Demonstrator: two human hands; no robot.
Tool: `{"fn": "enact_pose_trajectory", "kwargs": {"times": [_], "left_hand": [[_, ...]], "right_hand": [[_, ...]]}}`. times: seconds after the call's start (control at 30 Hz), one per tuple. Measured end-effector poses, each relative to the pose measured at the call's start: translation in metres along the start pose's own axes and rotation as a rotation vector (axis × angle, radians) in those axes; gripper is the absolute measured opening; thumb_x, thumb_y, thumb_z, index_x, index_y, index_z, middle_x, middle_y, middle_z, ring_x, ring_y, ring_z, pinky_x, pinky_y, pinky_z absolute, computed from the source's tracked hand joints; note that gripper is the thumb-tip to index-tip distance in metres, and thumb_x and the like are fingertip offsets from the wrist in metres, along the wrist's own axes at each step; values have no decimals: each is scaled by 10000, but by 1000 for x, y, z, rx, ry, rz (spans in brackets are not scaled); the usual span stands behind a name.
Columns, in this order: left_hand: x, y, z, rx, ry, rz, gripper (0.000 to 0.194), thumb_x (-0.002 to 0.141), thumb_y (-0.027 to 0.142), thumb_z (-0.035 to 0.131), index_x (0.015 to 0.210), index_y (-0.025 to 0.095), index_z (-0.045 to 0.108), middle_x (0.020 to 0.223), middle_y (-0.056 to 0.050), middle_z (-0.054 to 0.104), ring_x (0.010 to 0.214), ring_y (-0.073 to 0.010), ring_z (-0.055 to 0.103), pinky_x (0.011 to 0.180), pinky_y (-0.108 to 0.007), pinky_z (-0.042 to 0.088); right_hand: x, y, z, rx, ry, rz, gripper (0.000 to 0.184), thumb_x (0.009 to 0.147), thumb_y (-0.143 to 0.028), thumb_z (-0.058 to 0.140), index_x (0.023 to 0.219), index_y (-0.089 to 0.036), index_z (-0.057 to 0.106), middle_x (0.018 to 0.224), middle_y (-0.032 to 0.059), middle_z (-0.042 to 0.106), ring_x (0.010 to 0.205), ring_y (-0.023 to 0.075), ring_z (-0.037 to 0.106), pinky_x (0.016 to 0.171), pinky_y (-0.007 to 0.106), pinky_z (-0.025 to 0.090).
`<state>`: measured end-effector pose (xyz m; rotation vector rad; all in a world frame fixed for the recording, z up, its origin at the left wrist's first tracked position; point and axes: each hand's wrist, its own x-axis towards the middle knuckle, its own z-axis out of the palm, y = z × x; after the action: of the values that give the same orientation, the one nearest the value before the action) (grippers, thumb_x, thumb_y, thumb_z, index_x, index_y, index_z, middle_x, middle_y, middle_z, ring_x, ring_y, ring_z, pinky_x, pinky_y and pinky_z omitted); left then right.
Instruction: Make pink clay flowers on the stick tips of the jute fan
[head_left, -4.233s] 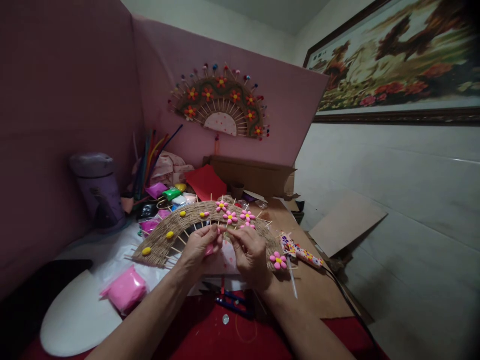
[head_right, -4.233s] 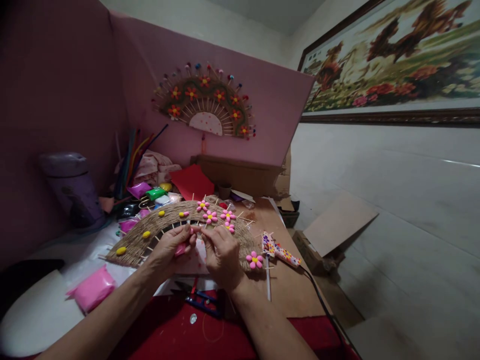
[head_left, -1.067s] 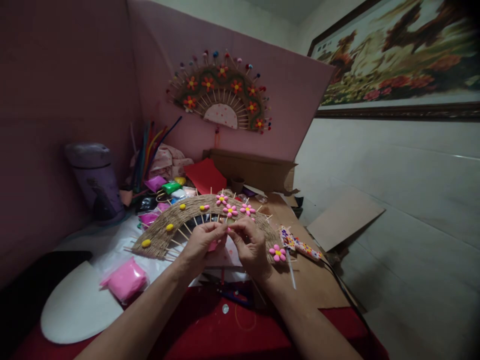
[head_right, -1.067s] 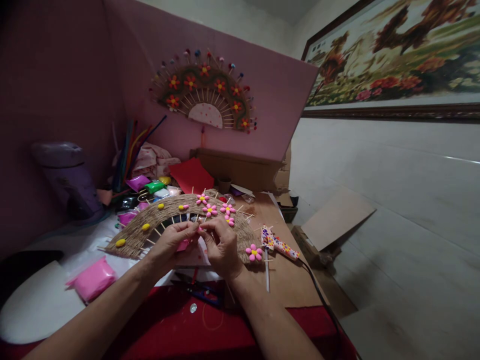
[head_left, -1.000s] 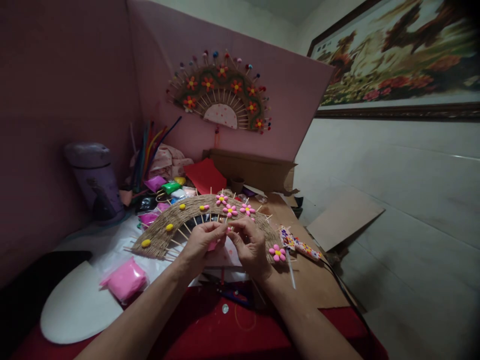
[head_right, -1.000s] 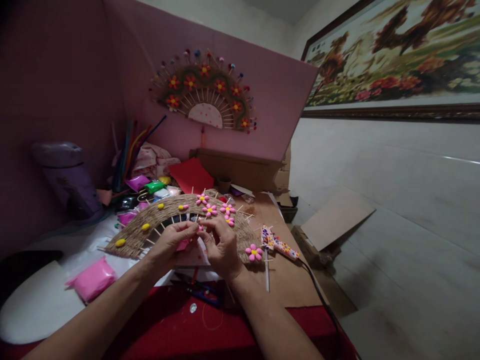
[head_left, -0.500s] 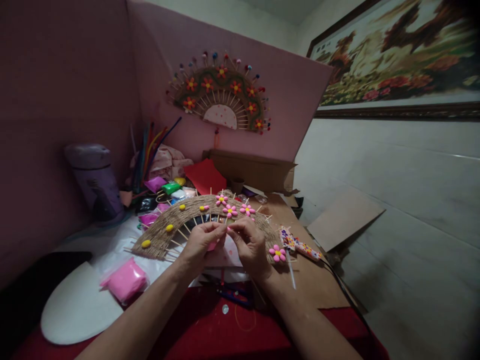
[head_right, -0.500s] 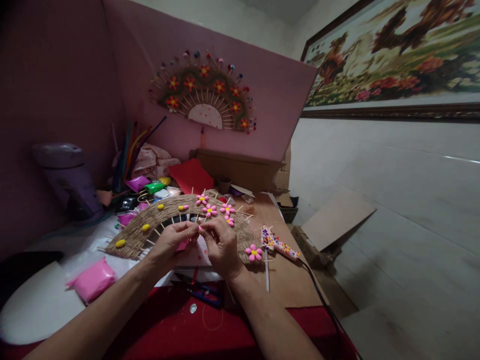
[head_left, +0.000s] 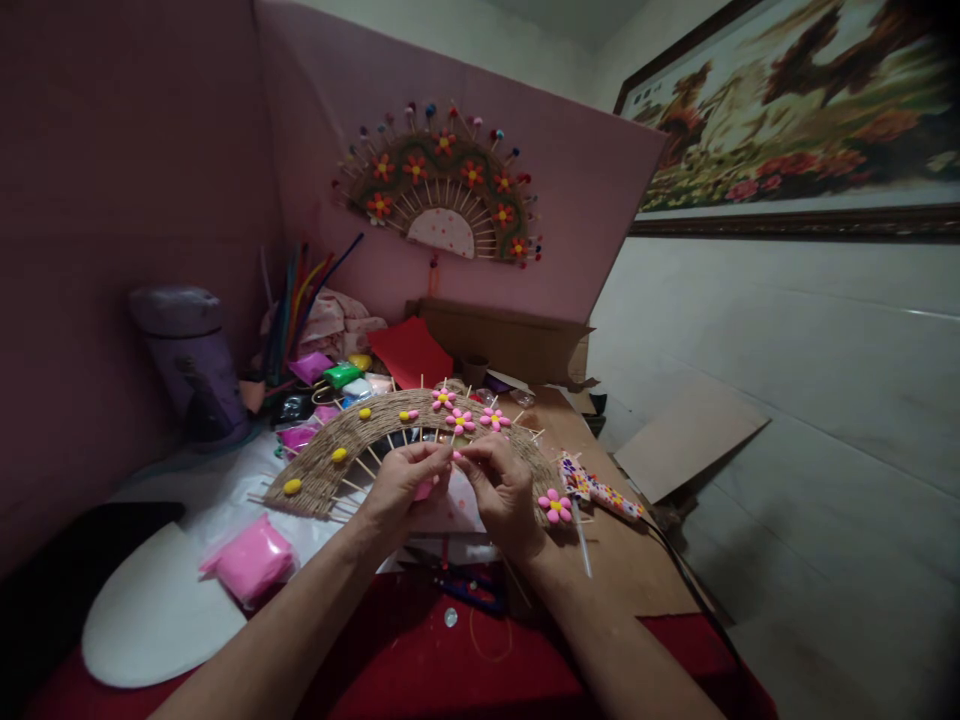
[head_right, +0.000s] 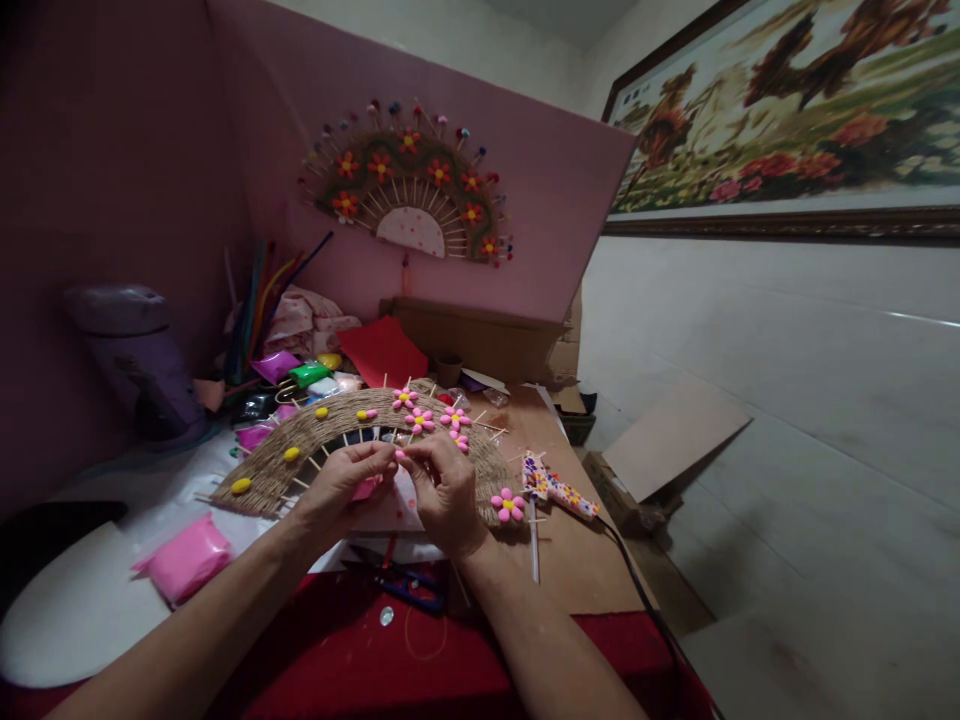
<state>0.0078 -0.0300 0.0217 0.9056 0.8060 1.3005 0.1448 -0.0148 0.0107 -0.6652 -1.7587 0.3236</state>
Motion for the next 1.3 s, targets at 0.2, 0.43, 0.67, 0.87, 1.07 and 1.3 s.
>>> {"fn": "enact_pose_trajectory", "kwargs": {"times": [0.2, 0.43, 0.67, 0.87, 1.07, 1.3], "left_hand": [[1, -1, -2, 5, -10, 7, 292, 642, 376, 736, 660, 122, 592, 452, 55, 414, 363, -21, 293, 364, -176, 140], [1, -2, -2, -9, -8, 15, 307, 662, 381, 722, 623, 123, 559, 480, 45, 429, 371, -17, 297, 363, -175, 145], [0, -1, -2, -8, -13, 2, 312, 667, 404, 711, 638, 129, 565, 478, 49, 423, 357, -18, 273, 352, -182, 108], [-1, 1, -1, -9, -10, -8, 329, 646, 404, 727, 605, 131, 547, 486, 44, 433, 374, -21, 293, 359, -178, 132], [0, -2, -4, -14, -37, -12, 283, 655, 371, 728, 641, 133, 575, 503, 44, 448, 385, -21, 317, 368, -176, 146], [1, 1, -4, 0, 32, 27, 266, 621, 345, 755, 658, 122, 615, 539, 35, 515, 398, -13, 356, 370, -160, 190]], "right_hand": [[1, -1, 0, 5, -19, -6, 68, 833, -163, 577, 879, -201, 610, 813, 23, 603, 763, 146, 547, 699, 283, 444], [0, 0, 0, 10, -2, -23, 79, 833, -141, 570, 860, -201, 613, 816, 25, 603, 792, 148, 557, 729, 290, 454], [1, 1, 0, -4, 10, -41, 81, 827, -147, 568, 858, -199, 621, 813, 24, 615, 780, 146, 569, 705, 284, 463], [1, 2, 1, -1, 9, -40, 76, 832, -152, 564, 855, -199, 619, 802, 26, 613, 776, 149, 571, 709, 292, 469], [1, 1, 0, 11, 10, -46, 86, 831, -139, 562, 860, -198, 617, 812, 28, 602, 780, 145, 564, 712, 289, 468], [1, 2, -3, -19, 2, -24, 147, 840, -161, 550, 963, -203, 619, 882, 45, 616, 837, 161, 573, 747, 301, 473]]}}
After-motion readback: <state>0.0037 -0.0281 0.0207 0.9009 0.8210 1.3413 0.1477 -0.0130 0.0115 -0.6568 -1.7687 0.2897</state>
